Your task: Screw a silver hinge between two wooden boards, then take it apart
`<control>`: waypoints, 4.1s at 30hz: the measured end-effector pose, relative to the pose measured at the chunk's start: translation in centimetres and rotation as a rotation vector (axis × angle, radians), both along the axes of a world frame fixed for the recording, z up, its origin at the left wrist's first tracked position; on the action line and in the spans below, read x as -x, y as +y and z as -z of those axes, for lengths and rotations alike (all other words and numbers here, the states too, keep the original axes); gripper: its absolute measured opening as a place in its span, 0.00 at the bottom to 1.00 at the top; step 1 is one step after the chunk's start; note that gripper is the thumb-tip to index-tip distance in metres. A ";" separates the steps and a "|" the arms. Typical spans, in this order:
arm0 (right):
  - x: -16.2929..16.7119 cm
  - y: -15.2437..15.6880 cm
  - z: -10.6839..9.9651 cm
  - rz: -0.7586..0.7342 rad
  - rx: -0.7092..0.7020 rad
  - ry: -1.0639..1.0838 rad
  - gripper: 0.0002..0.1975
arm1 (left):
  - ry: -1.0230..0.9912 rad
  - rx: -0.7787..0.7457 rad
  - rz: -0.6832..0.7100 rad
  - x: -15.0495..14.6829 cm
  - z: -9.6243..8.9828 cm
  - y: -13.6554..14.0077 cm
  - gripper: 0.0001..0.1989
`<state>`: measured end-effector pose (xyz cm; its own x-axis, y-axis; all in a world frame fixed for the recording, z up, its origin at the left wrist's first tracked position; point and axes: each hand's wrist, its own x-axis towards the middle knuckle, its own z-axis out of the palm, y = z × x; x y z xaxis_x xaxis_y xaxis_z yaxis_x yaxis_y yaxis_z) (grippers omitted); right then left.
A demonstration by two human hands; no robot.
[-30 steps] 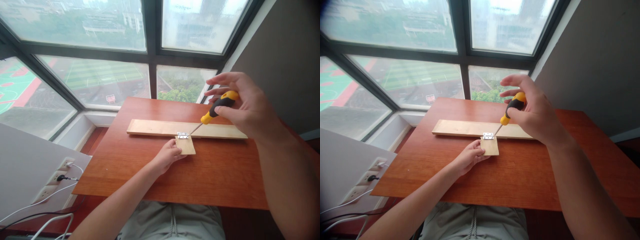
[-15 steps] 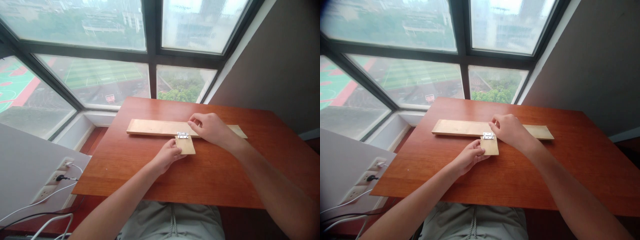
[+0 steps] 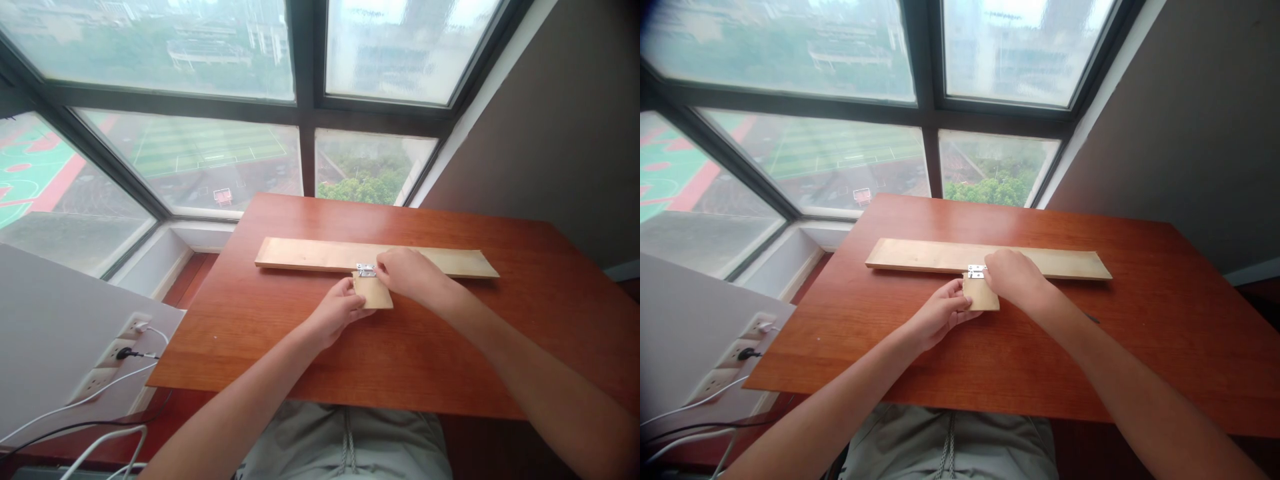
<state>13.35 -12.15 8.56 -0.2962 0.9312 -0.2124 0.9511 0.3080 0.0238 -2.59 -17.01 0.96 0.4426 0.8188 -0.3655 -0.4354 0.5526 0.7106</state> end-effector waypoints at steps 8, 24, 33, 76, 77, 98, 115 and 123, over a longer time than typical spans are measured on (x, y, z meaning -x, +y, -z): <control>-0.1 -0.1 -1.0 -0.024 -0.011 0.038 0.12 | 0.001 0.027 0.005 -0.1 -0.4 0.0 0.18; -8.2 -1.7 3.9 0.089 0.153 0.068 0.14 | 0.028 0.032 0.004 -0.1 -0.4 0.1 0.16; -9.6 -2.6 4.4 0.135 0.156 0.079 0.14 | 0.022 0.024 0.001 0.0 -0.4 0.1 0.14; 0.6 0.0 -0.4 -0.014 0.018 0.055 0.23 | 0.010 0.012 0.006 0.0 -0.4 0.0 0.16; 1.2 0.2 -0.3 -0.037 0.023 0.020 0.24 | 0.010 0.007 0.004 -0.1 -0.5 0.0 0.15; 2.6 0.7 0.4 -0.110 0.054 -0.007 0.11 | -0.016 0.017 0.011 -0.1 -0.3 0.0 0.16; 3.3 0.5 -0.1 -0.179 0.011 -0.012 0.08 | -0.019 0.045 -0.005 -0.2 -0.6 0.0 0.15; 3.0 0.4 -0.5 -0.242 -0.001 -0.003 0.08 | -0.008 0.032 0.017 -0.1 -0.5 0.1 0.15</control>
<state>10.32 -11.74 9.02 -0.5100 0.8333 -0.2133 0.8495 0.5269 0.0271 -2.47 -16.89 1.45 0.4596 0.7990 -0.3878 -0.4317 0.5826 0.6886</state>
